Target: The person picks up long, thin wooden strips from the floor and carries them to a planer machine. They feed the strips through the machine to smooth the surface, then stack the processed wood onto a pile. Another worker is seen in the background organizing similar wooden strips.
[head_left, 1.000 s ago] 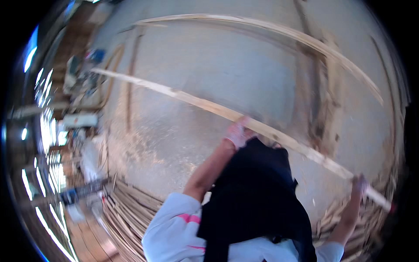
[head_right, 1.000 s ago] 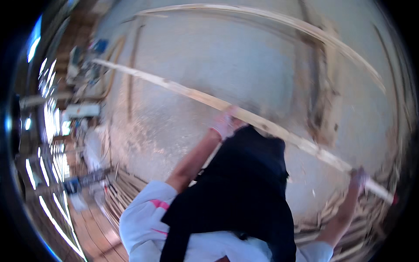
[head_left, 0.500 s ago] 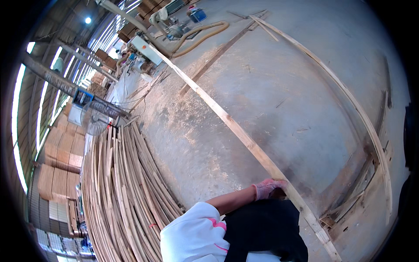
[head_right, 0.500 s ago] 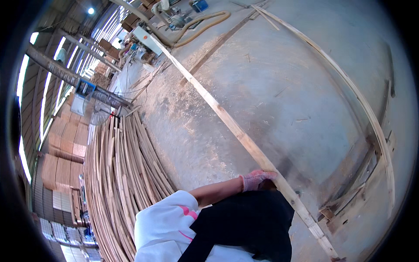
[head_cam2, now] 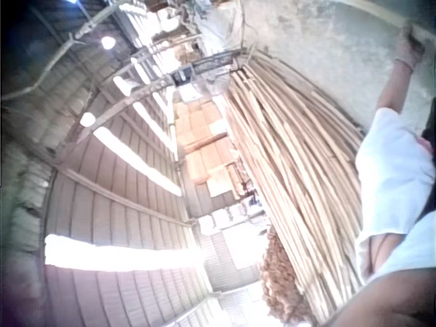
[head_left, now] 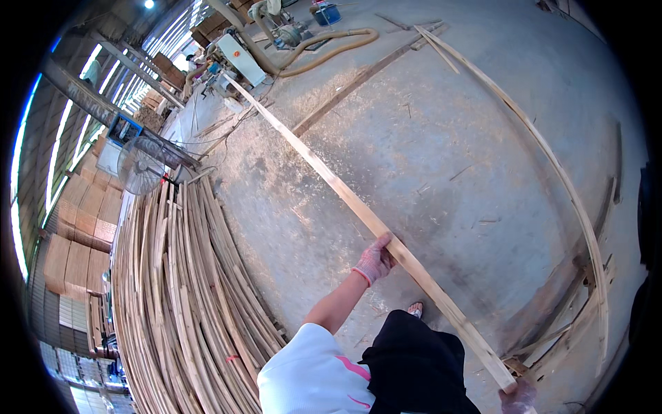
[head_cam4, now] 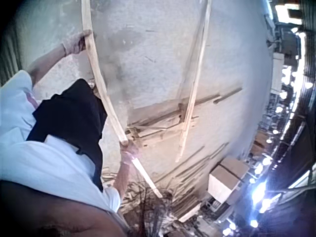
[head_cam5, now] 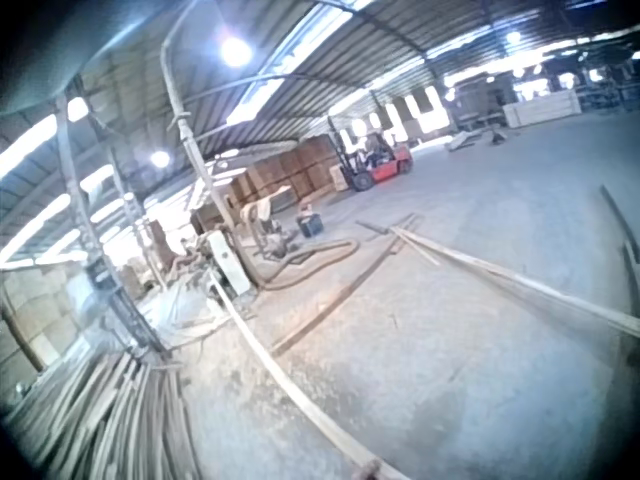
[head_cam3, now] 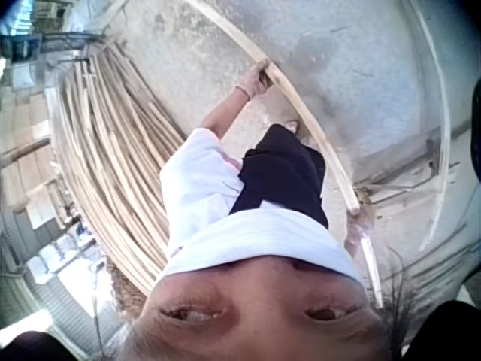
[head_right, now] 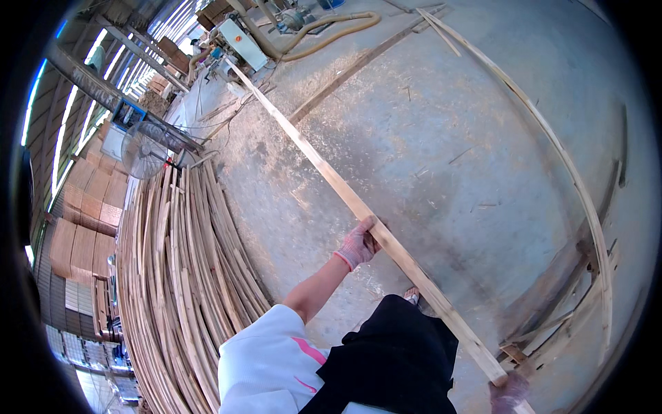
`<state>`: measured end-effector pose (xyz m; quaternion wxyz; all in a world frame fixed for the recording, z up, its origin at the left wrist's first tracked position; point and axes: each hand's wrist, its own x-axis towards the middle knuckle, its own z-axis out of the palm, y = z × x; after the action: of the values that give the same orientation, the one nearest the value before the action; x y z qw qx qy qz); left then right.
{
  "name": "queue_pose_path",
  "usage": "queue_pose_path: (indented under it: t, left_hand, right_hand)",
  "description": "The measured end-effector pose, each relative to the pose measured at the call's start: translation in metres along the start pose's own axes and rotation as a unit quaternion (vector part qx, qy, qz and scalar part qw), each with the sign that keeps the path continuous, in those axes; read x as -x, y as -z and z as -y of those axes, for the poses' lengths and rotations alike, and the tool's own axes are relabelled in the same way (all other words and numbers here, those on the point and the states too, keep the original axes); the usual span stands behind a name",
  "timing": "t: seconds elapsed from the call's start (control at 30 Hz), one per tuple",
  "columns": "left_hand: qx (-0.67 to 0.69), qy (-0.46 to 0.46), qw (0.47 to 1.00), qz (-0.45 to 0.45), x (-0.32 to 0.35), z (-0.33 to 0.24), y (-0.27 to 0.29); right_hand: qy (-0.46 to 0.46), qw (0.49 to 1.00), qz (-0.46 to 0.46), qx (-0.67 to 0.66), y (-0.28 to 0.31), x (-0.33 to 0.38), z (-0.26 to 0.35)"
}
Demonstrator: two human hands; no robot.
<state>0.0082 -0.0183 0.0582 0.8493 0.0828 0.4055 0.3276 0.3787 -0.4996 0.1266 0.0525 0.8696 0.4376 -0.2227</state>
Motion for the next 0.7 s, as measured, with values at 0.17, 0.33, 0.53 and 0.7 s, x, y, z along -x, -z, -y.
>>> queue_pose_path:
  t: [0.17,0.33,0.53,0.7]
  left_hand:
    - [-0.072,0.190,0.955,0.214,0.083,0.124,-0.057]
    - [-0.050,0.099,0.966,0.235,0.069,0.160,-0.067]
    - [0.130,-0.053,0.972,0.190,0.076,0.044,-0.123]
    - [0.129,-0.062,0.988,0.051,0.067,0.025,-0.149]
  right_hand:
    - [0.226,0.947,-0.180,-0.141,0.093,-0.024,0.181]
    - [0.189,0.949,-0.177,-0.182,0.106,-0.018,0.127]
    - [-0.171,0.970,-0.125,-0.121,0.113,0.083,-0.088]
    - [-0.246,0.942,-0.184,-0.137,0.123,0.069,-0.038]
